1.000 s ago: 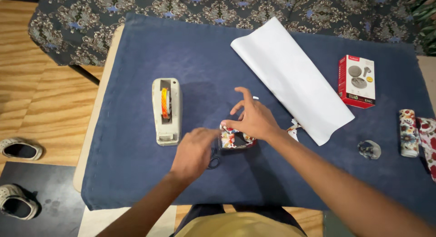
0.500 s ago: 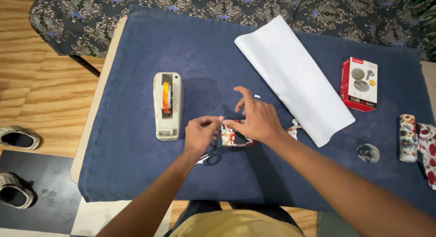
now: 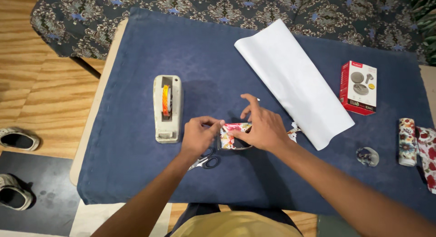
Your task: The person wraps a small box with floral wrapping paper, folds the edges, and secures them with tape. They then cut a strip of wrapping paper with scissors.
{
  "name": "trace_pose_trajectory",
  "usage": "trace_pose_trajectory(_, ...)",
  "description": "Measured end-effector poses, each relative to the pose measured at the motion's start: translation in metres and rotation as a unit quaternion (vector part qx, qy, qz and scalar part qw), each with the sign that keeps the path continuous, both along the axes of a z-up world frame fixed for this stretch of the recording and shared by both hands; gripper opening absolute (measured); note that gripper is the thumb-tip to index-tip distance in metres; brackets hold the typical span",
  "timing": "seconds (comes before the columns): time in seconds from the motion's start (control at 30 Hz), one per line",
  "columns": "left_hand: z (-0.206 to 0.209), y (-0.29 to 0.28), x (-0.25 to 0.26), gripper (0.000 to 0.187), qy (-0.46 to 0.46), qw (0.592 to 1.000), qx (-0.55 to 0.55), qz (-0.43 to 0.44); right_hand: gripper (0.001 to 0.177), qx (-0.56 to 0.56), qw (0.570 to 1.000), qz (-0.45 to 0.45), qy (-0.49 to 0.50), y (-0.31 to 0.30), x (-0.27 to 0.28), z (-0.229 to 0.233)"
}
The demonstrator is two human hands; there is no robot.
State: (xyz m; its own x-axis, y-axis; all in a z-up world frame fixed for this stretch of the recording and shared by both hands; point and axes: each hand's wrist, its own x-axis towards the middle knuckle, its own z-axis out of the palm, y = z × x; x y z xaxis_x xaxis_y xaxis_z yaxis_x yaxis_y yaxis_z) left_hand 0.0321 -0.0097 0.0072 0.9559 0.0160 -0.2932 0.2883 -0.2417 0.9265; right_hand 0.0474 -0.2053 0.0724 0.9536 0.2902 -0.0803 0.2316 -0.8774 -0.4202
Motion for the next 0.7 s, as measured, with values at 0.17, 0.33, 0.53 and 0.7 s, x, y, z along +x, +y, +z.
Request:
trace_pose_trajectory(0.17, 0.010, -0.003, 0.000, 0.022, -0.223, 0.969, 0.101, -0.027, 0.123, 0.003, 0.999, -0.014, 0.034, -0.009, 0.010, -0.009)
trace_pose_trajectory(0.33, 0.007, -0.018, 0.021, 0.018, -0.204, 0.959, 0.098, -0.173, 0.108, 0.351, 0.913, -0.134, 0.157, -0.037, 0.006, -0.040)
trace_pose_trajectory(0.53, 0.007, -0.018, 0.029, 0.021, -0.162, 0.953, 0.082, -0.244, 0.090, 0.354, 0.886, -0.235, 0.184, -0.061, -0.003, -0.075)
trace_pose_trajectory(0.7, 0.009, -0.017, 0.031, 0.027, -0.237, 0.924, 0.102, -0.284, 0.098, 0.302, 0.916, -0.222, 0.147, -0.057, -0.014, -0.077)
